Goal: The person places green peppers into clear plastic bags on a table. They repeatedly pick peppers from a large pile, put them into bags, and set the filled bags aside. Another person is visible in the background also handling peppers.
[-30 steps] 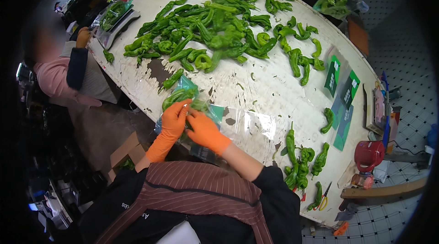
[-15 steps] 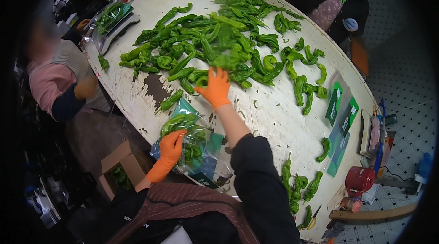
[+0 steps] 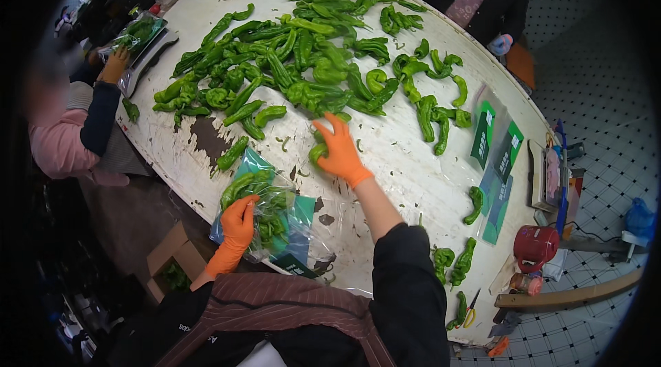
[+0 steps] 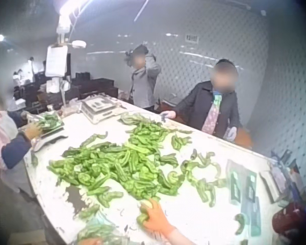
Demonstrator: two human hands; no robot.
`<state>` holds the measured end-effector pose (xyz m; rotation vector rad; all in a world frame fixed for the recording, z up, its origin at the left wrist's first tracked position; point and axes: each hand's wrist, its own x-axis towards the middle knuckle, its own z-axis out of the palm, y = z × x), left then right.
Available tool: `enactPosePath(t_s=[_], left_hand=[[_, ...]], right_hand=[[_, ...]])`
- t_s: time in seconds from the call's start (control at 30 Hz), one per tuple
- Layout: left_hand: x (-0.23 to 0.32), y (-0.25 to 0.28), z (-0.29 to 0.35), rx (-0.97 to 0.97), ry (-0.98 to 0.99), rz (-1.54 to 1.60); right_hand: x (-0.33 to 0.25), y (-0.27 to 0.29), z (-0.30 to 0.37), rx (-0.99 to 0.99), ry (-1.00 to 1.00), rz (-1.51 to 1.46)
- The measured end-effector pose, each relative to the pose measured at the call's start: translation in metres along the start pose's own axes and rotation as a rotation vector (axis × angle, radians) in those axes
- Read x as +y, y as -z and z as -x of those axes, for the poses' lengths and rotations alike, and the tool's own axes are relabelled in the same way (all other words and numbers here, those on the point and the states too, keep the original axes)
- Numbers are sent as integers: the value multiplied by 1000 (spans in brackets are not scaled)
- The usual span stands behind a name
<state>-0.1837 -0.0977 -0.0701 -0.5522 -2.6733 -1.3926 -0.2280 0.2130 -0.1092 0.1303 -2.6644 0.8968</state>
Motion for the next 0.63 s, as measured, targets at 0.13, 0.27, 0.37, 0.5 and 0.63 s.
enactPosePath(t_s=[0.13, 0.27, 0.37, 0.5, 0.63], left_hand=[[0, -2, -1, 4, -8, -1], [-1, -4, 2, 27, -24, -10], [1, -2, 1, 23, -17, -8], [-4, -3, 2, 15, -28, -24], [-3, -5, 4, 17, -38, -9]], right_hand=[[33, 21, -48, -143, 1, 310], [40, 11, -65, -229, -3, 396], [23, 16, -55, -384, -54, 443], [-3, 15, -2, -326, -241, 335], [-6, 12, 39, -99, -312, 214]])
